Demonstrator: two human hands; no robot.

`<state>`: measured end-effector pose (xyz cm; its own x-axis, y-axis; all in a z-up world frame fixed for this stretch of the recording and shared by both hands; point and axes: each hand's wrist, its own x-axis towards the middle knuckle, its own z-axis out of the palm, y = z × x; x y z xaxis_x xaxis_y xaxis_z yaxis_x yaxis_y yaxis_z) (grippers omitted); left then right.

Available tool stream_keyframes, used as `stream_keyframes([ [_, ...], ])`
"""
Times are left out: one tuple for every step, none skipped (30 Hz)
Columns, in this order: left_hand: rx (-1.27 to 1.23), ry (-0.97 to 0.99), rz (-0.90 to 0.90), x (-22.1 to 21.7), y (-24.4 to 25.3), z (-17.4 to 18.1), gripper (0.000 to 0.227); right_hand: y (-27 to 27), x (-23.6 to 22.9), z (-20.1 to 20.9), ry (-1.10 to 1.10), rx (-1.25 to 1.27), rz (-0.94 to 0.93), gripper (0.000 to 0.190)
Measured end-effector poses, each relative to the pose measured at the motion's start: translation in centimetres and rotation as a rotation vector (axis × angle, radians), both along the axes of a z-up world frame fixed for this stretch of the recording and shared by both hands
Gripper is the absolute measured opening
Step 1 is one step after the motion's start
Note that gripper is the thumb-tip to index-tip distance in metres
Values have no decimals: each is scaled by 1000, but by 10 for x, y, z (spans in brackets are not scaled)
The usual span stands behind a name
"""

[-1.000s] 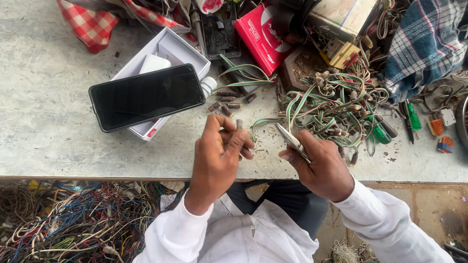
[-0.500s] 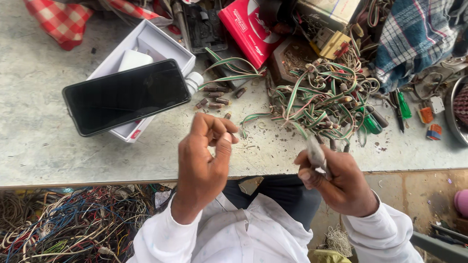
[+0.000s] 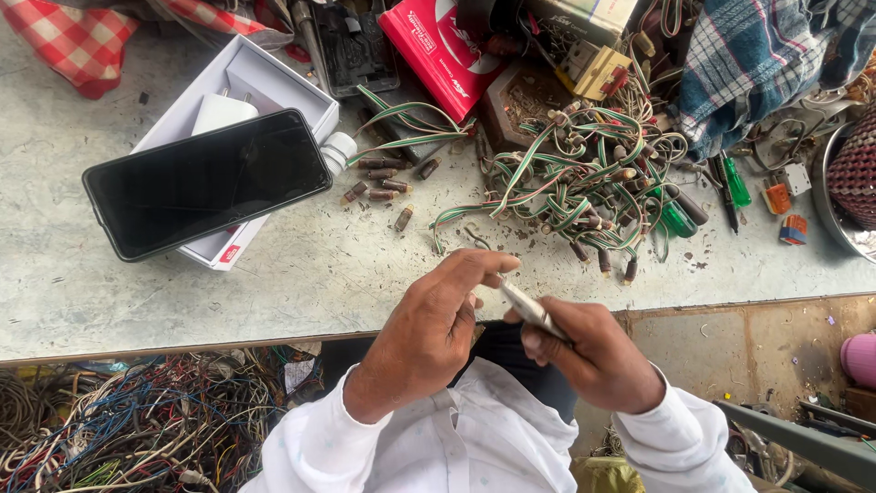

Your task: The person uses pliers to strip the insulation from multiple green and white wires. They repeatedly grip the wire, cut the insulation, and pull it off, discarding the removed pieces onto the table.

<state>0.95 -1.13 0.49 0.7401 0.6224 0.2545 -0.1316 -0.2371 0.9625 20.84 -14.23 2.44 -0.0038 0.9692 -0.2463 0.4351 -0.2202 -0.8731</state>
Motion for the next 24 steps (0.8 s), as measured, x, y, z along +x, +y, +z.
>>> stream_keyframes([
  [36, 0, 21, 0, 0, -1, 54, 1, -1, -3, 25, -28, -96, 24],
  [73, 0, 42, 0, 0, -1, 53, 2, -1, -4, 31, -17, -140, 24],
  [124, 31, 72, 1, 0, -2, 52, 2, -1, -5, 38, -8, -184, 24],
  [176, 62, 102, 1, 0, -2, 51, 3, -2, -5, 45, 2, -228, 23],
  [227, 93, 133, 1, 1, -2, 50, 4, -3, -6, -101, 87, -245, 23],
  [254, 127, 189, 2, 1, -2, 45, 4, -4, -6, -247, 171, -262, 24],
  [280, 161, 246, 2, 1, -2, 39, 5, -5, -6, -393, 254, -277, 26],
  [306, 195, 303, 1, 2, -1, 34, 6, -7, -6, -463, 313, -295, 28],
  [325, 207, 348, 0, 4, 0, 32, 7, -9, -6, -533, 375, -312, 30],
  [345, 218, 393, -1, 7, 0, 31, 9, -10, -6, -602, 437, -329, 33],
  [364, 231, 441, -3, 9, 2, 30, 10, -12, -7, -622, 427, -315, 32],
  [357, 250, 468, -6, 11, 3, 27, 12, -13, -7, -641, 416, -301, 31],
  [350, 269, 491, -8, 13, 4, 25, 13, -15, -8, -661, 403, -291, 30],
  [343, 287, 513, -11, 15, 5, 23, 13, -17, -10, -708, 401, -276, 28],
  [335, 290, 529, -12, 16, 6, 22, 15, -18, -10, -756, 401, -258, 25],
  [326, 292, 544, -14, 16, 6, 20, 16, -19, -11, -804, 401, -241, 23],
  [315, 296, 563, -16, 16, 7, 19, 17, -20, -10, -787, 398, -227, 22],
  [319, 294, 570, -17, 16, 7, 18, 18, -20, -8, -769, 395, -213, 20],
  [327, 290, 579, -18, 17, 7, 16, 20, -22, -5, -752, 395, -200, 18],
  [335, 286, 588, -18, 18, 7, 15, 22, -24, -1, -663, 409, -206, 16],
  [340, 281, 599, -19, 18, 7, 15, 23, -27, 5, -571, 420, -210, 15],
  [344, 275, 610, -20, 19, 7, 14, 25, -30, 11, -479, 430, -214, 13],
  [351, 269, 619, -21, 19, 7, 14, 30, -33, 17, -494, 509, -207, 12],
  [341, 263, 621, -22, 19, 7, 14, 39, -34, 23, -508, 588, -201, 11],
])
